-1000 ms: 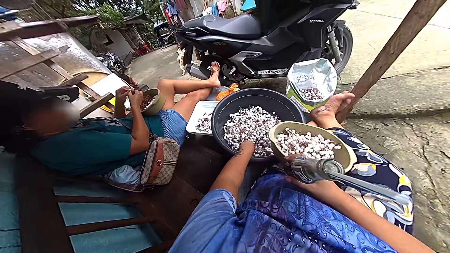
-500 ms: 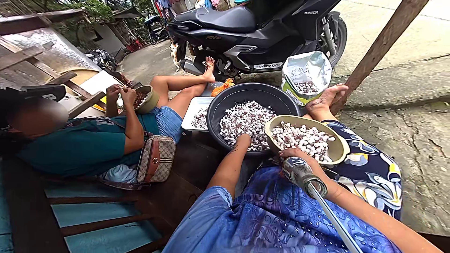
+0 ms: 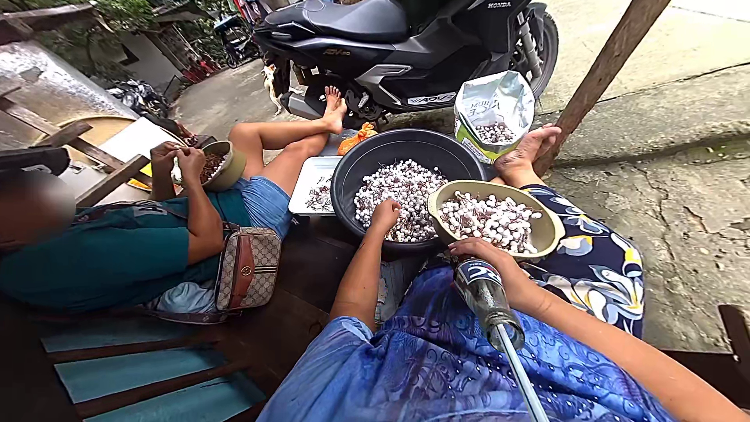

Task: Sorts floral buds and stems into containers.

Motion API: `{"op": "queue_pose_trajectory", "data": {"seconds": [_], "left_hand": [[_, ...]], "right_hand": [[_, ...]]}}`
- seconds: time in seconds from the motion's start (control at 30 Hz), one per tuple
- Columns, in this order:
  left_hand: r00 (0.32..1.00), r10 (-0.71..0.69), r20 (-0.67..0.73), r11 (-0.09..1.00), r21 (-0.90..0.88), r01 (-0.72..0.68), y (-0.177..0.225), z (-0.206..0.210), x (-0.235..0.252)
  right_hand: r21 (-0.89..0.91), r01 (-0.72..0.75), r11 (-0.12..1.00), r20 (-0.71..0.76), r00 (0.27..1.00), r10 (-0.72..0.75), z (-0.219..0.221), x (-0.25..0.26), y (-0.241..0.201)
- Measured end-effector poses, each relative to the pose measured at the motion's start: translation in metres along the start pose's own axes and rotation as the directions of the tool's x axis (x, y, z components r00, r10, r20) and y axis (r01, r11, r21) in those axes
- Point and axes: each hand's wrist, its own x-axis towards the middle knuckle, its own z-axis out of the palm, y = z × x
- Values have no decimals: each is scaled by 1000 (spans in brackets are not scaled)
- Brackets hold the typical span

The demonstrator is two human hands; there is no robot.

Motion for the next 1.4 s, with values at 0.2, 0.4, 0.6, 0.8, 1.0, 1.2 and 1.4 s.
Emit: {"op": "queue_pose_trajectory", "data": {"seconds": [0.2, 0.4, 0.6, 0.8, 1.0, 1.2, 1.4], "left_hand": [[979, 95, -182, 952, -270, -143, 32, -25, -10], [909, 264, -324, 752, -521, -404, 87, -30, -29], [892, 381, -245, 554, -711, -432, 125, -19, -36], [831, 554, -55, 751, -397, -527, 134, 12, -39], [760, 650, -7, 745, -193, -639, 136, 35, -41], [763, 646, -7, 751, -171, -638, 140, 39, -40], [729, 682, -60, 716, -148, -682, 137, 41, -37]], "right_hand": [[22, -12, 1000, 8, 1000, 12, -3, 0, -6], [26, -23, 999, -25, 999, 24, -4, -2, -7], [12, -16, 1000, -94, 995, 17, -6, -3, -11], [-29, 52, 998, -214, 975, -57, -6, -2, -6], [-76, 70, 995, -310, 946, -90, -11, -4, -7], [-106, 52, 993, -322, 943, -84, -15, -10, -8], [-112, 52, 992, -313, 946, -84, -13, -12, -7]]}}
